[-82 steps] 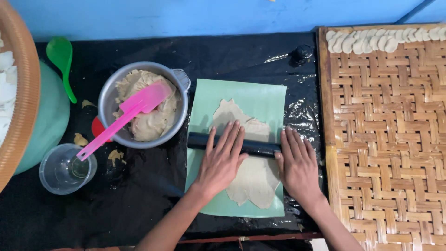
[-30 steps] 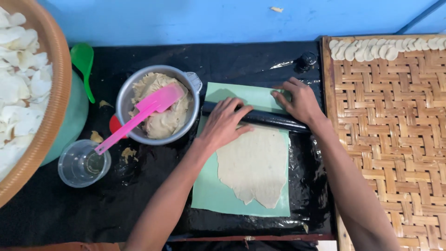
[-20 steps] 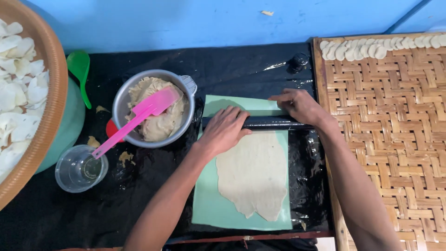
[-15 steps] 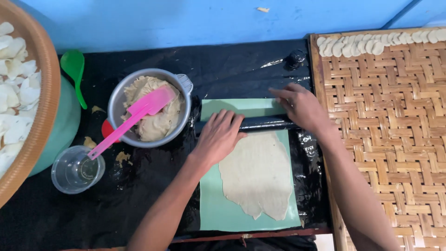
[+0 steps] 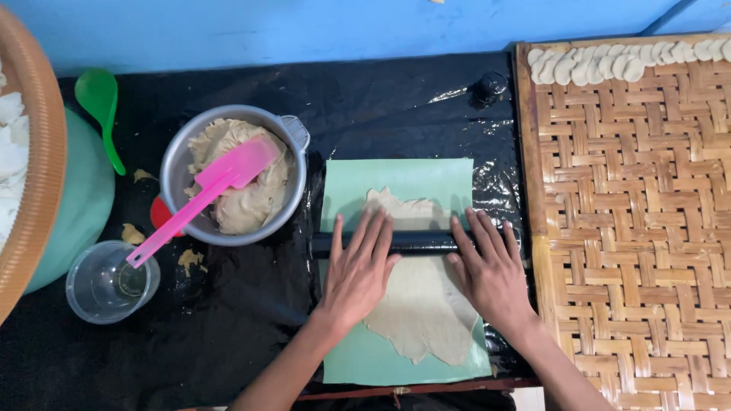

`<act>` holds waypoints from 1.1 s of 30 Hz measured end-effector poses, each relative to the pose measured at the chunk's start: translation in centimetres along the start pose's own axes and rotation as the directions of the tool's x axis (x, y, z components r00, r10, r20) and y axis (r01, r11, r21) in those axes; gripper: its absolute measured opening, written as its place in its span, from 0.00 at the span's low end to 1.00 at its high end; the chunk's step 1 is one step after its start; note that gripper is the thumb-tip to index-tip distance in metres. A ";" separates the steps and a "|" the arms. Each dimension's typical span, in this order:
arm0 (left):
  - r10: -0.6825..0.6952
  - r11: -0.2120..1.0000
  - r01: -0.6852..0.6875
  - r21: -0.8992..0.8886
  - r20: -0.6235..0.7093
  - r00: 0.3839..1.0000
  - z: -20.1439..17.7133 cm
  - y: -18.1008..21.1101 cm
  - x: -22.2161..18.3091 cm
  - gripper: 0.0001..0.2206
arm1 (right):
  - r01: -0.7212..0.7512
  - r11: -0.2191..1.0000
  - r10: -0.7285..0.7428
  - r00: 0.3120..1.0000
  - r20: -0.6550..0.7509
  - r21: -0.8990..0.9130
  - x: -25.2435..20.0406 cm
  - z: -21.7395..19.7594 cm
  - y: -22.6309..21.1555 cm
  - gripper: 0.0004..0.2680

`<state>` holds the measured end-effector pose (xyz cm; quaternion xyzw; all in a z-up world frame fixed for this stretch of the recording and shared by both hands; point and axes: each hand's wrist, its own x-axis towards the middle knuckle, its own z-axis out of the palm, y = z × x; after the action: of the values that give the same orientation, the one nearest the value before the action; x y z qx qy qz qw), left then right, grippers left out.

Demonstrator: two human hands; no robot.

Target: Rolling out dough with a rolling pin on a silicone mat, smoothing it with a spatula, and using a circular mold to cut small round pastry/dough sheets.

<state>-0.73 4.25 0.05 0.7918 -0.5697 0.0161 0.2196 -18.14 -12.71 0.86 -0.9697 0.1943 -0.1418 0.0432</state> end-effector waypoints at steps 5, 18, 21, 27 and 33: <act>-0.060 0.989 0.058 0.138 0.010 0.998 1.1 -1.9 4.9 0.29 | 0.010 1.000 -0.010 1.000 0.012 0.021 4.0 1.5 2.0 0.21; -0.005 0.994 0.009 0.106 -0.036 0.999 0.6 -2.2 4.9 0.34 | -0.047 0.999 0.047 0.999 -0.025 0.003 3.7 1.5 1.2 0.23; -0.010 0.998 0.013 0.062 -0.039 0.999 1.7 -1.6 0.4 0.30 | -0.026 0.999 0.026 1.000 -0.015 0.026 1.7 0.8 0.3 0.25; -0.035 0.997 0.038 0.069 -0.037 0.999 1.4 -1.5 2.0 0.31 | -0.041 0.999 0.041 0.999 -0.001 -0.014 4.3 1.7 1.5 0.24; -0.071 0.990 0.075 0.124 -0.033 0.997 2.2 -3.4 7.9 0.32 | -0.078 0.997 0.077 0.995 0.059 0.011 10.0 3.8 4.8 0.24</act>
<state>4.66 -2.73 -0.93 0.8240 -0.5351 0.0548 0.1781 -9.95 -20.94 -0.84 -0.9648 0.2296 -0.1131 0.0608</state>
